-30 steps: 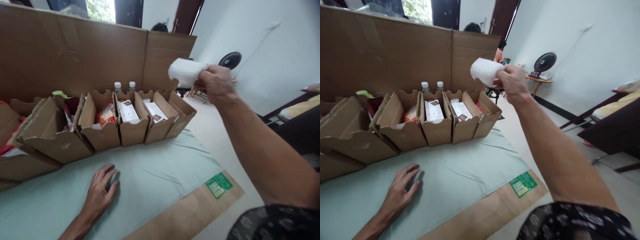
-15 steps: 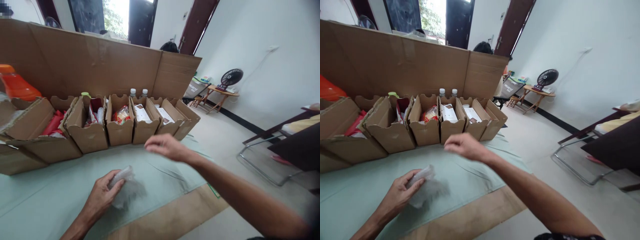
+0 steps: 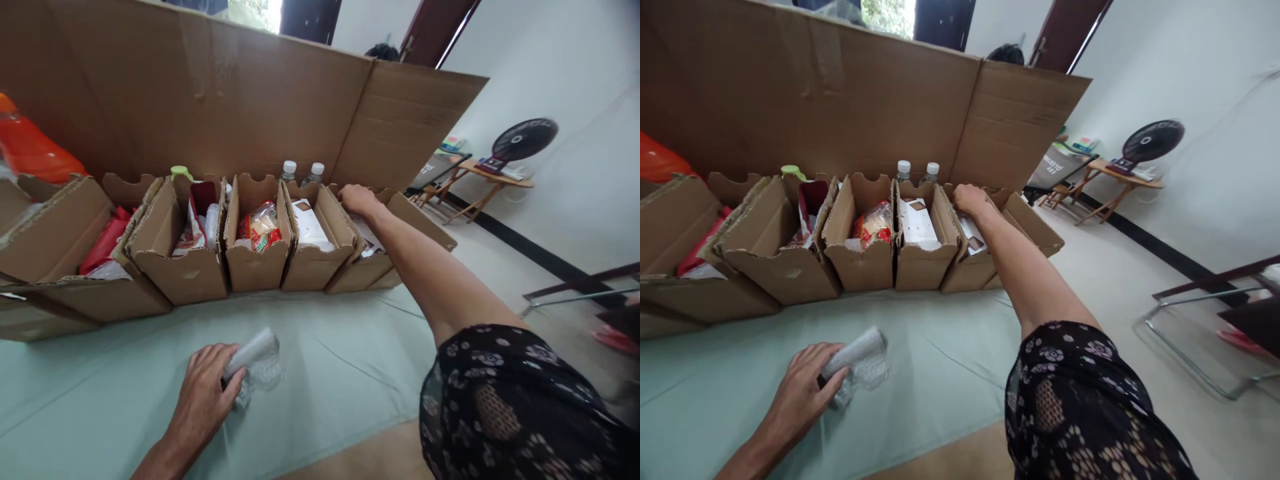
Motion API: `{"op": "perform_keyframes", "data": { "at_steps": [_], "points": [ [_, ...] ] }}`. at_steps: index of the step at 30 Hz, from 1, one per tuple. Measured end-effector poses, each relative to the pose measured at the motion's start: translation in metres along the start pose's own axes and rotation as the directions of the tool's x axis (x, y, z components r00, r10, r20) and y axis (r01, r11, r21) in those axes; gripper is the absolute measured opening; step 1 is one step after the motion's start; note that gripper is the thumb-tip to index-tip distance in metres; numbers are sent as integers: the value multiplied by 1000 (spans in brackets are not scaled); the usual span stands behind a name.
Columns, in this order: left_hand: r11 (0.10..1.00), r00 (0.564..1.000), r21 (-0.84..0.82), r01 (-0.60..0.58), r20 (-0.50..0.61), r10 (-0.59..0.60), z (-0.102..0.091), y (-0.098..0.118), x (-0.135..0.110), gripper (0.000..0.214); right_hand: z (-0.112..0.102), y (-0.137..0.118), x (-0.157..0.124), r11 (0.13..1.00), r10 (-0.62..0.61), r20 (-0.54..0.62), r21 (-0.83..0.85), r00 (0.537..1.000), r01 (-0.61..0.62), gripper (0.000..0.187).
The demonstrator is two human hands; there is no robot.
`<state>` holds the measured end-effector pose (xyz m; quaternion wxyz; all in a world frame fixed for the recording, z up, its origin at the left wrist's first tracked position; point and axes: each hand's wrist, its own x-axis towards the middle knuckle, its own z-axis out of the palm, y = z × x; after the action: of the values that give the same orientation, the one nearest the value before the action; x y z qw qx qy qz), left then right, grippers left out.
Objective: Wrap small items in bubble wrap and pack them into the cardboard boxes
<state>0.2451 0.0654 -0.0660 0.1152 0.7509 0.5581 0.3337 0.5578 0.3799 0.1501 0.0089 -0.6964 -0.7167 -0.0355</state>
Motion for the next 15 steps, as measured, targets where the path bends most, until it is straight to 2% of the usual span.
{"op": "perform_keyframes", "data": {
  "at_steps": [3, 6, 8, 9, 11, 12, 13, 14, 15],
  "points": [
    [998, 998, -43, 40, 41, -38, -5, 2, 6, 15, -23, 2, -18, 992, 124, -113, 52, 986, -119, 24],
    [990, 997, -125, 60, 63, -53, -19, 6, 12, 17, -61, 11, -70, 981, 170, -361, 152, 917, -122, 44],
    [980, 999, -193, 39, 35, -33, -37, 16, 15, 17, -81, 10, -123, 977, 157, -492, 203, 856, -63, 62],
    [974, 1000, -224, 19, 13, -17, -48, 23, 15, 16, -85, 5, -155, 970, 129, -525, 243, 841, 3, 61],
    [959, 999, -282, -32, -35, 23, -71, 40, 12, 16, -80, -16, -218, 858, 50, -590, 438, 806, 268, 29],
    [948, 998, -311, -61, -51, 47, -82, 49, 10, 17, -72, -30, -247, 806, -57, -533, 474, 844, 354, 19],
    [937, 996, -338, -84, -48, 72, -92, 56, 7, 17, -61, -46, -271, 742, -182, -432, 529, 883, 412, 16],
    [925, 995, -365, -101, -25, 98, -99, 62, 4, 17, -50, -61, -288, 674, -320, -317, 586, 893, 450, 17],
    [913, 992, -393, -107, 13, 122, -103, 64, 1, 17, -40, -73, -299, 630, -437, -213, 620, 874, 466, 16]
  ]
}}
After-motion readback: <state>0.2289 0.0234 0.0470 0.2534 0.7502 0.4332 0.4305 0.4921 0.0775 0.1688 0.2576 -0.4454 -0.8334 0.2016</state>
